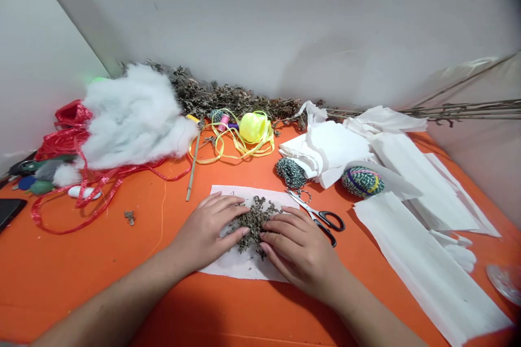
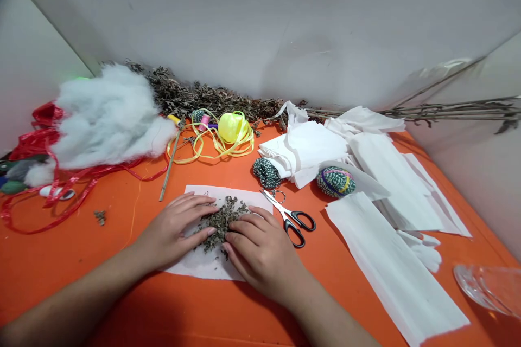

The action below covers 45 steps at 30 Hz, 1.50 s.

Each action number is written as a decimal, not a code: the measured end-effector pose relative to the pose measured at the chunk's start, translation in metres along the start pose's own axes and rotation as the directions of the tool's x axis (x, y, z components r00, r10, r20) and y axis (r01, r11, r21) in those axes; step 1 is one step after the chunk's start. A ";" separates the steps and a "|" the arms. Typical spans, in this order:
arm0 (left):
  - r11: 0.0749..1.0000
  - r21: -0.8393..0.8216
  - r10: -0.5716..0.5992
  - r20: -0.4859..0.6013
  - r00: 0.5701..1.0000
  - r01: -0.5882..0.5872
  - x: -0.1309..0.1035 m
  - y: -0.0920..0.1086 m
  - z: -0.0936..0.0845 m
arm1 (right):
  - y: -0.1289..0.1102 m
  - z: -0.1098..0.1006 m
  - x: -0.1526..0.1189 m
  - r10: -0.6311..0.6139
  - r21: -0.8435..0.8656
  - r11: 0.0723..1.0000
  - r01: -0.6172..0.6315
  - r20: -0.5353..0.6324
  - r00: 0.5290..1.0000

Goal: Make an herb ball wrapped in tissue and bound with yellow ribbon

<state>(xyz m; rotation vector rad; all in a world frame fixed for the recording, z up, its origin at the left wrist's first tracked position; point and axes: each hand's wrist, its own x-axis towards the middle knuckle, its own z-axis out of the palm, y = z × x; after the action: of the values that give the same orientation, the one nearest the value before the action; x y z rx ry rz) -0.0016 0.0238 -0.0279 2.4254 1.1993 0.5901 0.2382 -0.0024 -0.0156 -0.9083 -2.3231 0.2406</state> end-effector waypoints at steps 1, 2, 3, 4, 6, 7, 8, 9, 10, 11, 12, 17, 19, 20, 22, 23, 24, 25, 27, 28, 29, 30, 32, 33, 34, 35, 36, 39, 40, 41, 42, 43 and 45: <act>0.999 0.000 -0.046 -0.040 0.998 0.046 0.001 -0.002 -0.002 | 0.000 -0.002 0.000 0.010 0.003 1.000 -0.010 -0.025 1.000; 0.995 0.005 -0.103 -0.085 0.991 0.104 0.002 -0.005 -0.003 | -0.001 -0.003 0.000 0.020 0.007 1.000 -0.019 -0.045 0.999; 0.986 0.013 -0.165 -0.128 0.978 0.168 0.004 -0.009 -0.005 | -0.002 -0.005 0.000 0.026 0.013 1.000 -0.025 -0.059 0.998; 0.974 0.026 -0.218 -0.158 0.963 0.225 0.006 -0.013 -0.006 | -0.002 -0.006 0.000 0.030 0.020 0.999 -0.028 -0.065 0.997; 0.957 0.060 -0.271 -0.169 0.947 0.285 0.011 -0.023 -0.007 | -0.003 -0.007 0.001 0.028 0.037 0.999 -0.026 -0.059 0.998; 0.954 0.074 -0.276 -0.157 0.948 0.290 0.013 -0.027 -0.006 | -0.004 -0.007 0.001 0.027 0.043 0.999 -0.025 -0.054 0.998; 0.953 0.087 -0.275 -0.137 0.952 0.289 0.016 -0.030 -0.005 | -0.004 -0.007 0.001 0.027 0.048 0.999 -0.024 -0.052 0.998; 0.955 0.099 -0.266 -0.118 0.957 0.278 0.018 -0.032 -0.004 | -0.004 -0.006 0.001 0.027 0.050 0.998 -0.024 -0.052 0.998; 0.958 0.108 -0.256 -0.103 0.961 0.267 0.020 -0.033 -0.003 | -0.004 -0.006 0.001 0.026 0.052 0.998 -0.023 -0.055 0.998; 0.960 0.114 -0.246 -0.092 0.965 0.256 0.022 -0.033 -0.001 | -0.004 -0.006 0.001 0.025 0.053 0.998 -0.022 -0.057 0.998; 0.962 0.118 -0.237 -0.085 0.968 0.245 0.024 -0.032 0.000 | -0.004 -0.006 0.001 0.025 0.054 0.998 -0.022 -0.059 0.998; 0.965 0.126 -0.226 -0.065 0.972 0.232 0.027 -0.028 0.004 | -0.006 -0.007 0.001 0.017 0.050 0.999 -0.014 -0.069 0.997; 0.963 0.126 -0.233 -0.063 0.970 0.240 0.027 -0.029 0.004 | -0.007 -0.007 0.001 0.019 0.054 0.998 -0.016 -0.064 0.998; 0.962 0.125 -0.236 -0.062 0.970 0.242 0.028 -0.030 0.004 | -0.007 -0.008 0.001 0.022 0.058 0.998 -0.018 -0.059 0.998; 0.962 0.124 -0.239 -0.056 0.969 0.244 0.028 -0.030 0.003 | -0.007 -0.008 0.002 0.024 0.064 0.998 -0.020 -0.052 0.998; 0.962 0.124 -0.238 -0.053 0.970 0.243 0.028 -0.030 0.003 | -0.007 -0.007 0.002 0.026 0.066 0.998 -0.022 -0.050 0.998; 0.962 0.126 -0.237 -0.050 0.970 0.242 0.028 -0.029 0.002 | -0.007 -0.007 0.002 0.027 0.066 0.998 -0.024 -0.049 0.998; 0.962 0.129 -0.235 -0.048 0.971 0.240 0.028 -0.029 0.002 | -0.007 -0.007 0.002 0.028 0.065 0.998 -0.024 -0.051 0.998; 0.963 0.138 -0.227 -0.047 0.973 0.232 0.028 -0.027 0.001 | -0.007 -0.007 0.002 0.031 0.062 0.998 -0.027 -0.052 0.998; 0.964 0.142 -0.222 -0.048 0.974 0.226 0.028 -0.026 0.001 | -0.007 -0.007 0.002 0.032 0.060 0.998 -0.028 -0.052 0.998; 0.965 0.145 -0.216 -0.049 0.975 0.220 0.028 -0.025 0.001 | -0.007 -0.007 0.002 0.032 0.059 0.998 -0.029 -0.051 0.998; 0.966 0.146 -0.210 -0.051 0.976 0.215 0.028 -0.025 0.001 | -0.007 -0.007 0.002 0.033 0.059 0.998 -0.030 -0.050 0.998; 0.967 0.144 -0.204 -0.058 0.977 0.210 0.027 -0.025 0.002 | -0.007 -0.007 0.002 0.036 0.059 0.998 -0.033 -0.046 0.998; 0.967 0.141 -0.204 -0.062 0.977 0.211 0.027 -0.025 0.002 | -0.007 -0.007 0.002 0.035 0.059 0.998 -0.033 -0.046 0.998; 0.967 0.138 -0.205 -0.065 0.976 0.213 0.027 -0.026 0.002 | -0.008 -0.007 0.002 0.036 0.059 0.998 -0.034 -0.044 0.998; 0.968 0.134 -0.207 -0.066 0.976 0.214 0.027 -0.027 0.003 | -0.008 -0.007 0.002 0.037 0.060 0.998 -0.034 -0.041 0.998; 0.968 0.130 -0.207 -0.065 0.976 0.214 0.027 -0.027 0.003 | -0.008 -0.008 0.002 0.037 0.061 0.998 -0.035 -0.040 0.999; 0.969 0.121 -0.211 -0.059 0.976 0.217 0.028 -0.029 0.003 | -0.009 -0.008 0.003 0.040 0.071 0.997 -0.038 -0.030 0.999; 0.968 0.119 -0.214 -0.058 0.975 0.219 0.028 -0.029 0.003 | -0.009 -0.008 0.003 0.041 0.075 0.996 -0.039 -0.025 0.999; 0.968 0.117 -0.217 -0.058 0.974 0.223 0.028 -0.028 0.004 | -0.009 -0.009 0.003 0.041 0.079 0.996 -0.039 -0.024 0.999; 0.967 0.114 -0.221 -0.058 0.974 0.226 0.028 -0.028 0.004 | -0.009 -0.009 0.003 0.041 0.081 0.996 -0.039 -0.024 0.999; 0.967 0.111 -0.225 -0.061 0.972 0.231 0.028 -0.028 0.004 | -0.009 -0.008 0.002 0.041 0.083 0.996 -0.039 -0.025 0.999; 0.965 0.104 -0.235 -0.069 0.970 0.241 0.029 -0.028 0.005 | -0.009 -0.008 0.002 0.040 0.083 0.996 -0.038 -0.027 0.999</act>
<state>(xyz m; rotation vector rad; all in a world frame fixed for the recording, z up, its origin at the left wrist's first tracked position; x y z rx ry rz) -0.0018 0.0626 -0.0402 2.3175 1.5585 0.5342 0.2371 -0.0079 -0.0053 -0.9107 -2.2532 0.3354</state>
